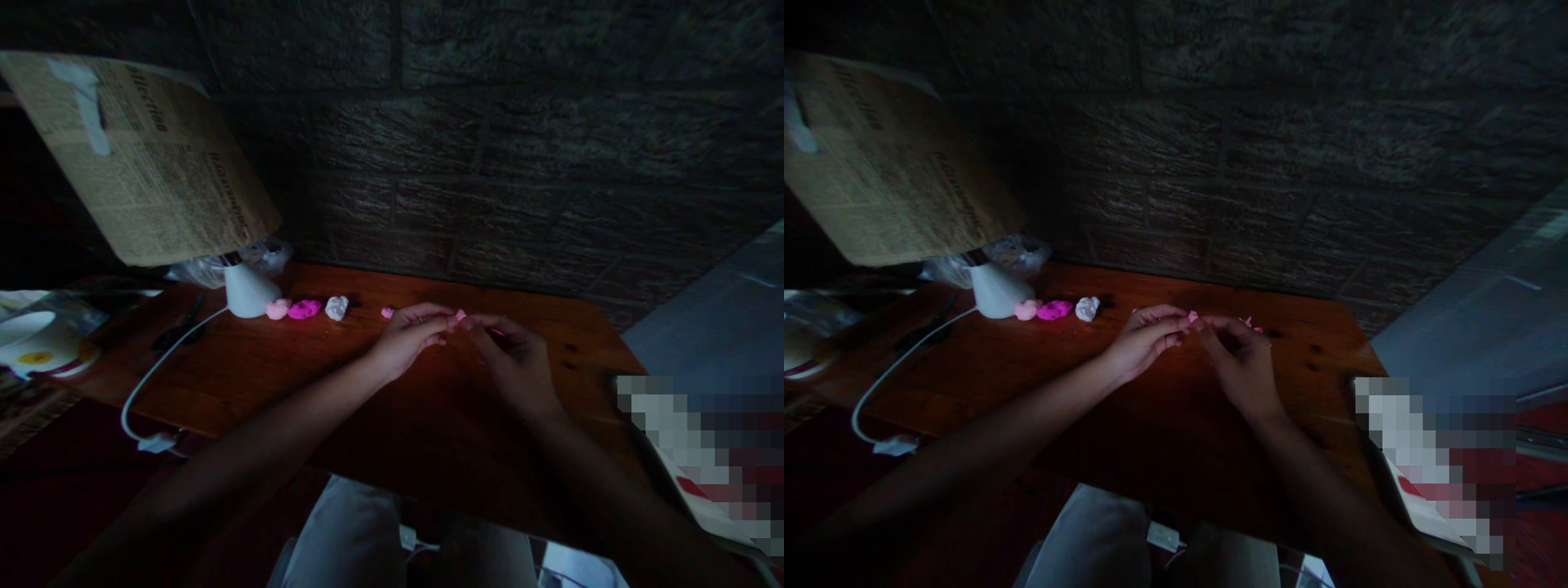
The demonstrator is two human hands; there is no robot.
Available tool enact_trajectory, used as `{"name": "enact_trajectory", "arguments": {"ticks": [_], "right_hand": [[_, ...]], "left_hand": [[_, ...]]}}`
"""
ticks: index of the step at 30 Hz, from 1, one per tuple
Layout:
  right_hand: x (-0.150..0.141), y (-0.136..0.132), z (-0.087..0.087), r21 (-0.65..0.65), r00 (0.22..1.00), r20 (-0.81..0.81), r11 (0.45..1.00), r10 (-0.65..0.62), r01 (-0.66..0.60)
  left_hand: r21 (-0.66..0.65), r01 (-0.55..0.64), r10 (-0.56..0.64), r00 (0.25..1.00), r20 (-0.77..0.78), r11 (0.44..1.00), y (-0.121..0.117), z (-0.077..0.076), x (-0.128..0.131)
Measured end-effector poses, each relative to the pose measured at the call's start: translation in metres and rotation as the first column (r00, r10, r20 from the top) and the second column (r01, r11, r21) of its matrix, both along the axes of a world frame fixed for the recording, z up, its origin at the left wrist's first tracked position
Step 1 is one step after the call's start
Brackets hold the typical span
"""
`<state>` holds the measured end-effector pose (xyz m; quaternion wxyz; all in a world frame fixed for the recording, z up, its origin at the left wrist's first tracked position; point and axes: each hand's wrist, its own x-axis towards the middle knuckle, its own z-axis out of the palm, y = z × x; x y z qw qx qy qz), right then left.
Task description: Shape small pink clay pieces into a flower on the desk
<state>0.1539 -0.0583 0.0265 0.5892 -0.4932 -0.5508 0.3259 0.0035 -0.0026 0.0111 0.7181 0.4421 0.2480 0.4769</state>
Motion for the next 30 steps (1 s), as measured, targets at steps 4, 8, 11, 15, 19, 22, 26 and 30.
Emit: {"name": "enact_trajectory", "arguments": {"ticks": [4, 8, 11, 15, 19, 22, 26, 30], "right_hand": [[0.0002, 0.0000, -0.0028, 0.022, 0.999, 0.038, 1.000, -0.010, 0.009], [-0.0002, 0.0010, -0.0023, 0.014, 0.999, 0.022, 1.000, -0.026, 0.026], [-0.0003, 0.0007, 0.0003, -0.003, 1.000, 0.001, 1.000, -0.020, 0.020], [0.0005, 0.0004, 0.0023, -0.029, 0.999, -0.045, 1.000, -0.002, 0.001], [0.0015, 0.0027, -0.0009, -0.046, 0.996, -0.076, 0.998, 0.043, -0.047], [0.0021, 0.0045, -0.0034, -0.056, 0.991, -0.107, 0.994, 0.083, -0.089], [0.0029, 0.0046, -0.0041, -0.079, 0.981, -0.168, 0.990, 0.101, -0.115], [0.0025, 0.0044, -0.0049, -0.112, 0.976, -0.193, 0.986, 0.100, -0.123]], "left_hand": [[0.009, -0.009, 0.009, 1.000, -0.006, 1.000, -0.0010, 0.0007, 0.0005], [0.010, -0.013, 0.013, 1.000, -0.013, 1.000, -0.0025, 0.0008, 0.0009], [0.010, 0.005, -0.005, 1.000, -0.002, 1.000, -0.0022, 0.0002, 0.0005], [-0.008, 0.055, -0.054, 0.998, 0.037, 0.998, -0.0002, -0.0010, -0.0010], [-0.027, 0.058, -0.057, 0.998, 0.042, 0.998, 0.0009, -0.0013, -0.0021], [-0.040, 0.060, -0.058, 0.998, 0.038, 0.997, 0.0006, -0.0003, -0.0022], [-0.049, 0.075, -0.073, 0.996, 0.048, 0.996, 0.0002, 0.0003, -0.0020], [-0.055, 0.080, -0.077, 0.996, 0.054, 0.995, 0.0008, -0.0007, -0.0024]]}}
